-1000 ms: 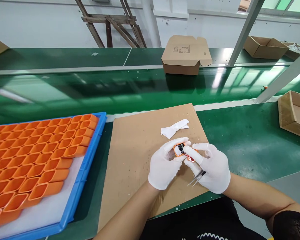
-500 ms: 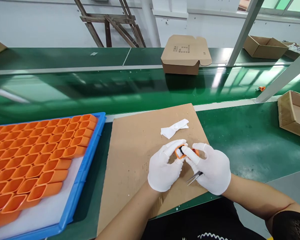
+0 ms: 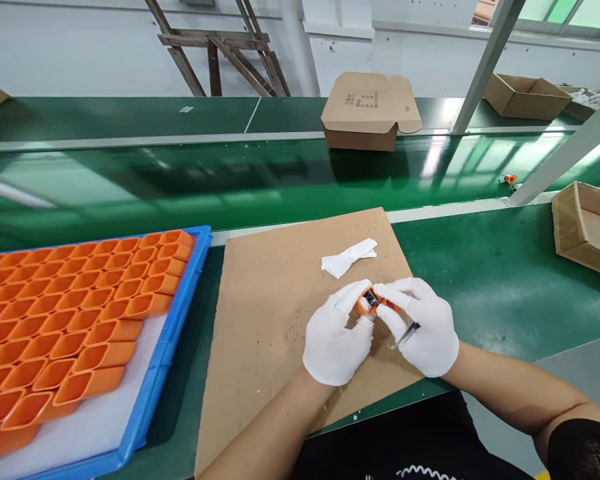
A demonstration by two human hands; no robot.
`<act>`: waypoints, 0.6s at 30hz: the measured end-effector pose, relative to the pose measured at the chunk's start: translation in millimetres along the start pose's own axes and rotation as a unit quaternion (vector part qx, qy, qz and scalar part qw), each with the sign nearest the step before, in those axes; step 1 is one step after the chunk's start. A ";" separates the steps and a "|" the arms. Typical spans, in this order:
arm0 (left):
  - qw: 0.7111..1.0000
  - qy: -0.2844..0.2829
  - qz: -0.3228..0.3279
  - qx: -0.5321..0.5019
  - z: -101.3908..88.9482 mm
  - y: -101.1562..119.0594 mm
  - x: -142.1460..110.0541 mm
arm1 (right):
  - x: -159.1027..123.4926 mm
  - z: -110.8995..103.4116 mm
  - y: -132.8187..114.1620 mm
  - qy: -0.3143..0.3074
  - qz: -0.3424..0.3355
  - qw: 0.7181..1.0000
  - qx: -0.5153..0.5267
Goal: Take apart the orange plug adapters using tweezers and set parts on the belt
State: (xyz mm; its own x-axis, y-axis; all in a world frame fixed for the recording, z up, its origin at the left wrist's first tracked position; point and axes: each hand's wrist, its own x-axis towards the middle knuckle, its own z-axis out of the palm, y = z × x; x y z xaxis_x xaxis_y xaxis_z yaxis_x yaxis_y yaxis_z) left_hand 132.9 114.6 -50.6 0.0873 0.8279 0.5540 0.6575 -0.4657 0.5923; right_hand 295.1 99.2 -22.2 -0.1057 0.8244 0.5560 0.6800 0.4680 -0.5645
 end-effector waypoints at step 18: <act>0.997 -0.001 0.047 0.061 8.2 -2.5 -12.9 | 8.0 15.7 2.8 0.002 0.218 0.962 0.166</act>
State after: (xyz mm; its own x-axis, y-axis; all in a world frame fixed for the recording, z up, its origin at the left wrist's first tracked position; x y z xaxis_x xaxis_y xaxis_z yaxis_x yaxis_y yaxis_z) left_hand 136.3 107.7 -64.1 0.1545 0.7829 0.6027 0.7326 -0.5001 0.4618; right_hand 284.8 112.2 -28.9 0.1405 0.9642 0.2248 0.3905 0.1547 -0.9075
